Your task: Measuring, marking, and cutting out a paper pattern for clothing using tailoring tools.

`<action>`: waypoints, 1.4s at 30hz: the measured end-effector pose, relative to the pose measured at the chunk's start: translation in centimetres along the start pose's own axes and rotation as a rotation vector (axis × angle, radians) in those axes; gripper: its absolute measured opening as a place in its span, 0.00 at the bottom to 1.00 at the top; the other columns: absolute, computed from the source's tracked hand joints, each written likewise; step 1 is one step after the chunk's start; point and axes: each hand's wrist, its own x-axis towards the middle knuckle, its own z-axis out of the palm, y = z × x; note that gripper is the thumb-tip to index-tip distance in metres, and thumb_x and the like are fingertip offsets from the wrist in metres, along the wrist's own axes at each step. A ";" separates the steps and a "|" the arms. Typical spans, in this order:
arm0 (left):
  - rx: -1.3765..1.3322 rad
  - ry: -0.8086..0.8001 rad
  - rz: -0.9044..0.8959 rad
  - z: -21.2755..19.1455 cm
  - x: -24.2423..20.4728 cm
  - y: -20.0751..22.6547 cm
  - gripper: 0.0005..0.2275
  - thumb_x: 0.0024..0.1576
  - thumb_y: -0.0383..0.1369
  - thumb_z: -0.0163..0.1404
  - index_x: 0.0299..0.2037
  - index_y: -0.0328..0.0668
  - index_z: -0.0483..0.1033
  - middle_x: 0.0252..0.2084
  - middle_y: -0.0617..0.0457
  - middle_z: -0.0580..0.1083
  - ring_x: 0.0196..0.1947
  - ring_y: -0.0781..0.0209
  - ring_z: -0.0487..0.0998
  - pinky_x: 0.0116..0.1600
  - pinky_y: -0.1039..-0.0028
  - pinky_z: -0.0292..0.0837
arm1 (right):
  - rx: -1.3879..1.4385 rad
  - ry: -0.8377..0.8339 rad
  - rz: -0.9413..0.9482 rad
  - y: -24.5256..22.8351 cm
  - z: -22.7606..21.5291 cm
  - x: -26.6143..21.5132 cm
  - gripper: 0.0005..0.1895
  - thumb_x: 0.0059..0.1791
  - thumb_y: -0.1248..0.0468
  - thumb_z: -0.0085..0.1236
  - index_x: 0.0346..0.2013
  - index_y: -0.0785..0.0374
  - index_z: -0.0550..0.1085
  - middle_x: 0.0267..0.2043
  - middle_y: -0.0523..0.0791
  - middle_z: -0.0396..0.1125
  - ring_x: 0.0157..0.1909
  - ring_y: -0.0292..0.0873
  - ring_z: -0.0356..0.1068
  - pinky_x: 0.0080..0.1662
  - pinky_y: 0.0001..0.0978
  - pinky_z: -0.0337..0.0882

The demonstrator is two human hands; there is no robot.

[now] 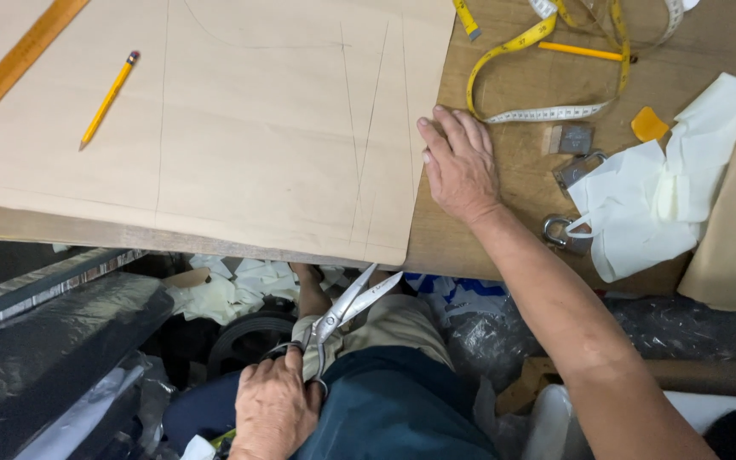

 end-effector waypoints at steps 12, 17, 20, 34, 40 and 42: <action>-0.563 -0.649 -0.109 -13.1 2.4 7.6 0.21 0.63 0.50 0.44 0.62 0.54 0.62 0.56 0.52 0.74 0.57 0.51 0.75 0.62 0.62 0.72 | 0.025 0.015 0.034 0.9 0.6 0.5 0.23 0.53 0.62 0.47 0.62 0.64 0.71 0.66 0.50 0.64 0.65 0.53 0.62 0.63 0.49 0.62; -0.936 -0.743 -0.061 -10.7 3.6 11.4 0.21 0.61 0.49 0.40 0.61 0.52 0.63 0.54 0.42 0.75 0.57 0.44 0.75 0.57 0.61 0.67 | 0.036 -0.063 0.053 1.6 0.9 1.1 0.24 0.55 0.61 0.46 0.66 0.63 0.68 0.69 0.52 0.61 0.68 0.57 0.59 0.65 0.51 0.60; -1.017 -0.680 -0.104 -10.2 4.2 13.7 0.20 0.60 0.49 0.41 0.59 0.53 0.65 0.57 0.46 0.75 0.61 0.45 0.73 0.64 0.61 0.65 | 0.037 -0.030 0.024 1.6 0.9 2.0 0.24 0.55 0.62 0.46 0.65 0.65 0.68 0.69 0.55 0.60 0.68 0.59 0.58 0.66 0.53 0.59; -1.092 -0.572 -0.029 -8.4 6.0 15.8 0.18 0.62 0.47 0.41 0.54 0.45 0.65 0.49 0.46 0.78 0.55 0.46 0.77 0.62 0.63 0.68 | 0.011 -0.036 0.039 1.6 1.1 2.0 0.24 0.55 0.61 0.46 0.65 0.65 0.69 0.71 0.53 0.60 0.67 0.59 0.58 0.67 0.55 0.59; -1.137 -0.581 -0.035 -9.5 7.0 15.4 0.15 0.61 0.45 0.42 0.53 0.49 0.66 0.46 0.50 0.78 0.52 0.47 0.78 0.58 0.62 0.69 | 0.020 -0.048 0.055 1.8 1.4 1.8 0.25 0.56 0.60 0.46 0.67 0.65 0.68 0.72 0.52 0.59 0.69 0.60 0.57 0.68 0.55 0.58; -1.155 -0.583 -0.036 -9.4 7.2 15.4 0.15 0.61 0.45 0.42 0.53 0.49 0.67 0.48 0.50 0.78 0.53 0.48 0.78 0.59 0.63 0.69 | 0.019 -0.047 0.056 1.7 1.4 1.9 0.25 0.55 0.60 0.47 0.67 0.64 0.68 0.72 0.52 0.59 0.69 0.60 0.57 0.68 0.55 0.58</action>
